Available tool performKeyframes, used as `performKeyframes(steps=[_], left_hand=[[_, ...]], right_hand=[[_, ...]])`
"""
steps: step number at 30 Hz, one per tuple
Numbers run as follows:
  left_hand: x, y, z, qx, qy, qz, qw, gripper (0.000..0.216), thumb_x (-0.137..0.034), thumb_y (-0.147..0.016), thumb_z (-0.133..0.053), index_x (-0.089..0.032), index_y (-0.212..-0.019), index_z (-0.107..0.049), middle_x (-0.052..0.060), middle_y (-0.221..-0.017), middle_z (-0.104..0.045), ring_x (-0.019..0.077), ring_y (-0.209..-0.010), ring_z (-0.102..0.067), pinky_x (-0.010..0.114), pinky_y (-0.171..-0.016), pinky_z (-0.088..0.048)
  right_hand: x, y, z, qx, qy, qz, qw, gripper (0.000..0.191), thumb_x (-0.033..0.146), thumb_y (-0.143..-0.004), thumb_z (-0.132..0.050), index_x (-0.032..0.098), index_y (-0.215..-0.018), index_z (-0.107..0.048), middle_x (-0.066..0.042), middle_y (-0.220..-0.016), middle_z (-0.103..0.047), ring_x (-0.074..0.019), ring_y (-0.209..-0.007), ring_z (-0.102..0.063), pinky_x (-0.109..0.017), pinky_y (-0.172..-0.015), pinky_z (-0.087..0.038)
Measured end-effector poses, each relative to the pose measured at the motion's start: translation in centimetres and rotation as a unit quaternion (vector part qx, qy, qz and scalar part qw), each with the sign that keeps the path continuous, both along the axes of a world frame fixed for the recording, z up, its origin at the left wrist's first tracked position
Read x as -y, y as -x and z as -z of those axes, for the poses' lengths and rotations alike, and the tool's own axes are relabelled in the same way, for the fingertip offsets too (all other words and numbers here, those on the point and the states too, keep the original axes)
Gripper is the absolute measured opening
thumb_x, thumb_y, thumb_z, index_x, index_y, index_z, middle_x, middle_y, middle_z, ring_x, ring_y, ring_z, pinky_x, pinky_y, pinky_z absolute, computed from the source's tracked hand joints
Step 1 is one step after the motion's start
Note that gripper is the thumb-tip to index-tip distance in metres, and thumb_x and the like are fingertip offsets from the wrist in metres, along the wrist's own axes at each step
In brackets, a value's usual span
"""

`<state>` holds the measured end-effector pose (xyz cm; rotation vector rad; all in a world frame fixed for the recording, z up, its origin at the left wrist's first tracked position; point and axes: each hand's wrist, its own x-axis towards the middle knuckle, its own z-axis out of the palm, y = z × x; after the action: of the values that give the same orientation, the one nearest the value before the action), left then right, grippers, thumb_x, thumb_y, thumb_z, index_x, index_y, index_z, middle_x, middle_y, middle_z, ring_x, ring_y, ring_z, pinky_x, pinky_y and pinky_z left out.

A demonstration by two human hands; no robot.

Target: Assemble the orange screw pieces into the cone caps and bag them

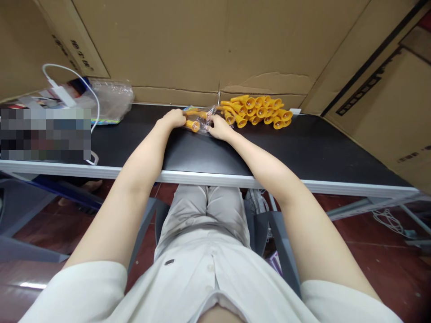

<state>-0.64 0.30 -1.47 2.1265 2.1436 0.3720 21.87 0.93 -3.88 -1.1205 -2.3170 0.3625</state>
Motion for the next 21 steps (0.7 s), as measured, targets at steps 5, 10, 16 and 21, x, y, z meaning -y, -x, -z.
performKeyframes(steps=[5,10,16,21], left_hand=[[1.4,-1.0,-1.4,0.028,0.033,-0.024,0.999,0.079,-0.013,-0.083,-0.055,-0.007,-0.160,-0.065,0.019,-0.165,-0.066,0.0316,-0.155,-0.062,0.033,-0.126,-0.049],[1.8,-1.0,-1.5,0.058,0.029,-0.030,0.997,0.084,-0.008,-0.077,-0.055,-0.010,-0.160,-0.066,0.016,-0.164,-0.068,0.0284,-0.154,-0.064,0.030,-0.125,-0.049],[1.4,-0.7,-1.4,0.055,0.019,-0.029,0.998,0.084,-0.010,-0.074,-0.056,-0.011,-0.157,-0.068,0.015,-0.166,-0.067,0.0295,-0.156,-0.062,0.031,-0.128,-0.047],[0.9,-0.4,-1.0,0.047,0.015,-0.037,0.998,0.081,-0.014,-0.073,-0.056,-0.011,-0.153,-0.072,0.016,-0.164,-0.068,0.0304,-0.156,-0.061,0.030,-0.127,-0.047]], right_hand=[[0.2,0.2,-0.4,-0.066,0.041,-0.023,0.997,0.029,0.016,-0.093,-0.075,0.014,-0.122,-0.081,-0.011,-0.120,-0.085,-0.0274,-0.115,-0.079,-0.047,-0.115,-0.060],[0.2,0.8,-0.1,-0.162,0.136,-0.061,0.975,0.028,0.019,-0.090,-0.082,0.010,-0.116,-0.086,-0.012,-0.114,-0.087,-0.0250,-0.112,-0.082,-0.043,-0.115,-0.060],[0.6,0.7,-0.1,-0.207,0.172,-0.054,0.962,0.026,0.031,-0.083,-0.095,0.015,-0.103,-0.091,-0.006,-0.108,-0.088,-0.0303,-0.119,-0.080,-0.049,-0.120,-0.058],[0.1,0.8,0.1,-0.219,0.198,-0.081,0.952,0.033,0.033,-0.076,-0.101,0.017,-0.104,-0.092,-0.008,-0.112,-0.088,-0.0312,-0.125,-0.080,-0.050,-0.122,-0.056]])
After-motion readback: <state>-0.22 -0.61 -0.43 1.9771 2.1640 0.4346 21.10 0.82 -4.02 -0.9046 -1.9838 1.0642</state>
